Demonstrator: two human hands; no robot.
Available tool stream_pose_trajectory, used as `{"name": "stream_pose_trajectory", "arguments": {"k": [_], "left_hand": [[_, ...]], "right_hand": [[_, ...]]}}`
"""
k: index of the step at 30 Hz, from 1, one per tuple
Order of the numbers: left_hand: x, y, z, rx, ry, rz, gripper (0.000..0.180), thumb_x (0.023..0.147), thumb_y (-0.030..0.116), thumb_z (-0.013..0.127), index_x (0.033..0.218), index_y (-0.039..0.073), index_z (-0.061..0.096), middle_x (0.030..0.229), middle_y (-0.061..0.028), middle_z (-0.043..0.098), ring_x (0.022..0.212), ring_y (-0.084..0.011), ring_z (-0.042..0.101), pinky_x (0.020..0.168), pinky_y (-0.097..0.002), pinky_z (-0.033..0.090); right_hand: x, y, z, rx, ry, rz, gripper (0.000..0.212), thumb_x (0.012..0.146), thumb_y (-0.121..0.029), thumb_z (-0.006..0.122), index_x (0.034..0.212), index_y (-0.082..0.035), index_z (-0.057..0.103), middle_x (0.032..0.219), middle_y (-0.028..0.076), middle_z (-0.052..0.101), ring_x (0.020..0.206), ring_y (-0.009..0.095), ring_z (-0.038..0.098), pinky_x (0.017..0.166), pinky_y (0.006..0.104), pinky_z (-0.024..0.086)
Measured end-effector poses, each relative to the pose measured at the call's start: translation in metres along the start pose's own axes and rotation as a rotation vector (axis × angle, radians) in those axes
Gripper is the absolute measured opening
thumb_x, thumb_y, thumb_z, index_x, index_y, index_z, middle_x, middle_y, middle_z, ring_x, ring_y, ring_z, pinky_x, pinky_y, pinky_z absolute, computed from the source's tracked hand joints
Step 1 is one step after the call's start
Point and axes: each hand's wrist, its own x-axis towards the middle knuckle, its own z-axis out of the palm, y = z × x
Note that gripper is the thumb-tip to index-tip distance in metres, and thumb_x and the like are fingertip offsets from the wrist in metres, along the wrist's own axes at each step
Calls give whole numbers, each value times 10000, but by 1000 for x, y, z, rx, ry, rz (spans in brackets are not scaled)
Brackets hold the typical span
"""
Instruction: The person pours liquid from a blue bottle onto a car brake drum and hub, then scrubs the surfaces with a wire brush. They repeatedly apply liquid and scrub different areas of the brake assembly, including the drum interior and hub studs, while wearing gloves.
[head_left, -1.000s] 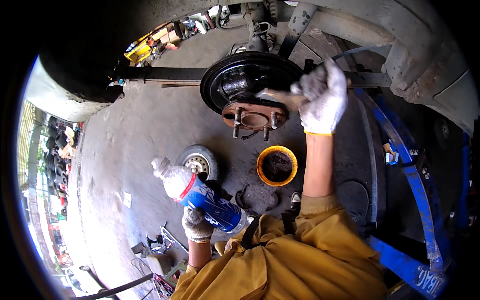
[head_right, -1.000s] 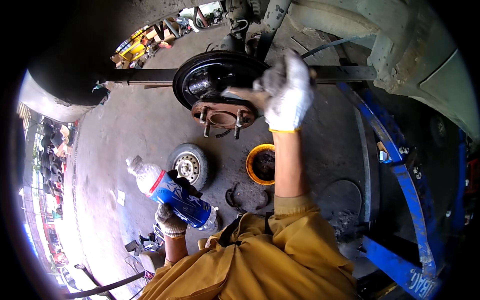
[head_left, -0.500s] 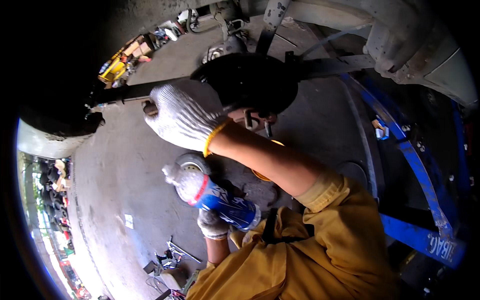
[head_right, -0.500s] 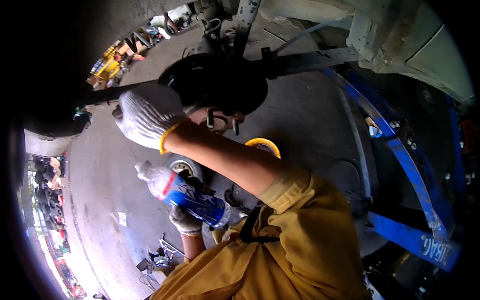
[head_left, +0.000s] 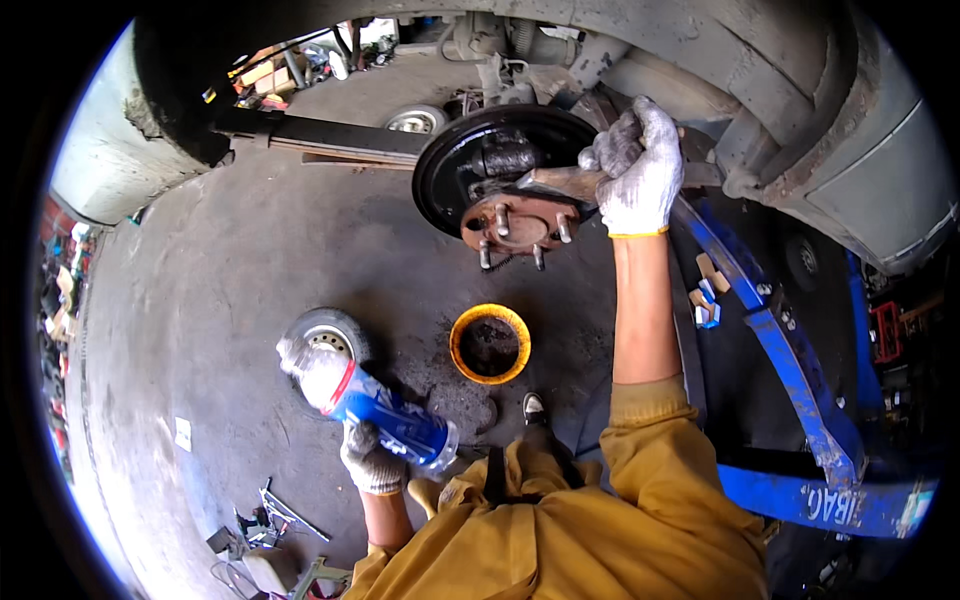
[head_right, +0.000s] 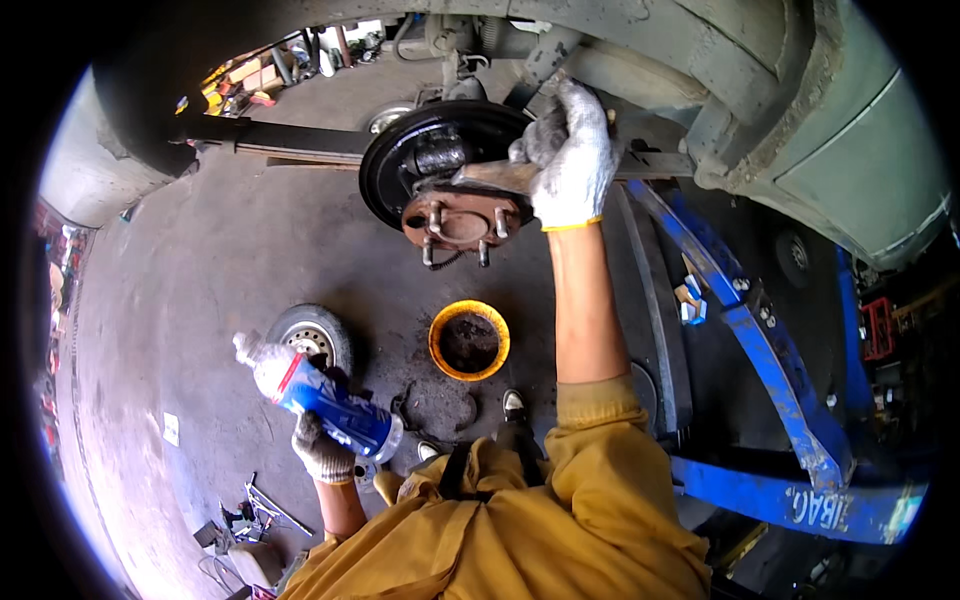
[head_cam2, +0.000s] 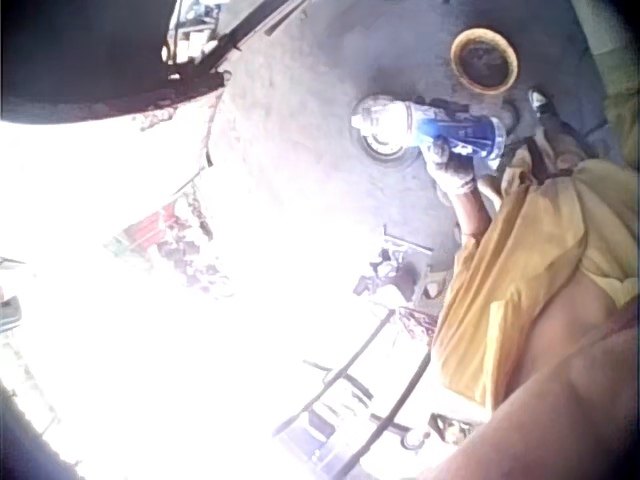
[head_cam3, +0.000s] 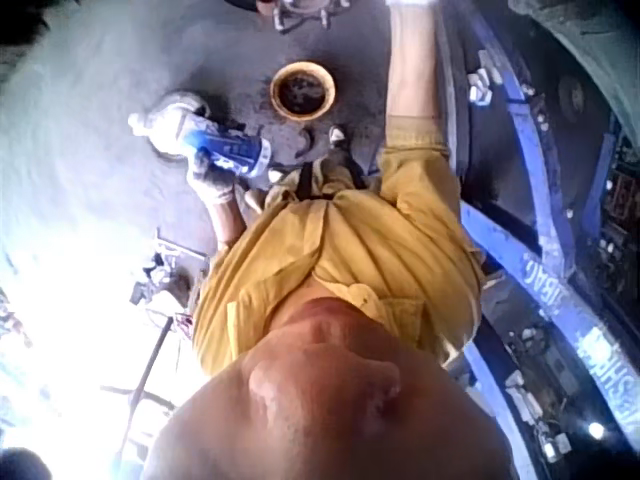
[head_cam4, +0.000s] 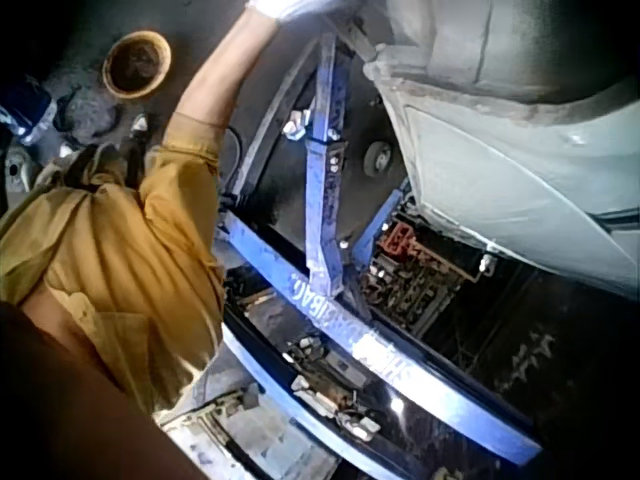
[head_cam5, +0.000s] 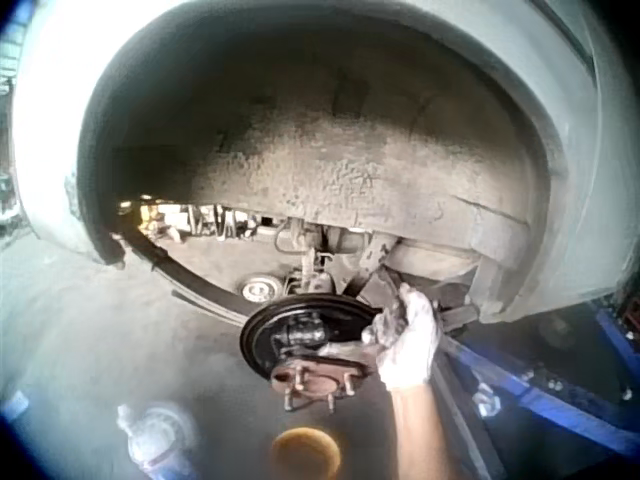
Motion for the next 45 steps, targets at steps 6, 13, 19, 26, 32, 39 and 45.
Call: {"name": "stream_pose_trajectory", "arguments": {"k": [6, 13, 19, 26, 32, 39, 45], "left_hand": [[-2, 7, 7, -12, 30, -78, 769, 743, 278, 769, 1377, -7, 440, 1210, -202, 620, 1091, -393, 610, 980, -528, 477], [0, -7, 37, -41, -9, -82, 805, 701, 221, 795, 1380, -5, 427, 1220, -217, 608, 1120, -423, 595, 1004, -566, 464], [3, -25, 54, 27, -25, -85, 831, 697, 213, 793, 1396, -17, 407, 1206, -231, 602, 1106, -415, 598, 997, -548, 468], [3, -22, 68, 243, -86, -48, 904, 715, 283, 791, 1463, 44, 345, 1287, -165, 569, 1158, -382, 569, 1023, -555, 437], [8, -34, 59, 327, -101, -196, 891, 727, 289, 774, 1462, 28, 345, 1348, -156, 542, 1206, -379, 544, 1105, -561, 345], [1, -39, 75, 341, -207, -224, 877, 707, 217, 753, 1449, -8, 344, 1311, -199, 555, 1178, -409, 564, 1068, -559, 399], [-18, -34, 65, 302, -111, -128, 857, 713, 222, 741, 1446, 4, 355, 1285, -213, 571, 1159, -417, 571, 1054, -560, 411]], "right_hand": [[1, 12, -29, 173, -83, 89, 253, 879, -322, 643, 769, -121, 536, 512, -25, 363, 434, 132, 359, 522, 345, 384], [0, -17, -7, 170, 108, 67, 329, 908, -322, 607, 653, -171, 462, 520, -23, 390, 461, 166, 351, 523, 352, 368], [1, 25, -90, 338, 225, 116, 352, 904, -348, 599, 649, -167, 436, 502, -46, 282, 458, 131, 323, 525, 326, 372], [-3, 19, -89, 629, 387, 134, 330, 916, -307, 578, 654, -160, 441, 495, -38, 283, 444, 128, 299, 494, 316, 369], [-33, 60, -117, 836, 283, 71, 296, 891, -336, 603, 689, -167, 467, 525, -32, 301, 515, 142, 361, 549, 380, 402], [-8, 56, -101, 719, 470, 5, 285, 885, -315, 601, 687, -159, 469, 519, -32, 325, 470, 146, 317, 558, 347, 374], [-64, 79, -182, 634, 611, 92, 314, 919, -298, 549, 660, -166, 433, 521, -38, 300, 478, 132, 323, 522, 347, 369]]}}
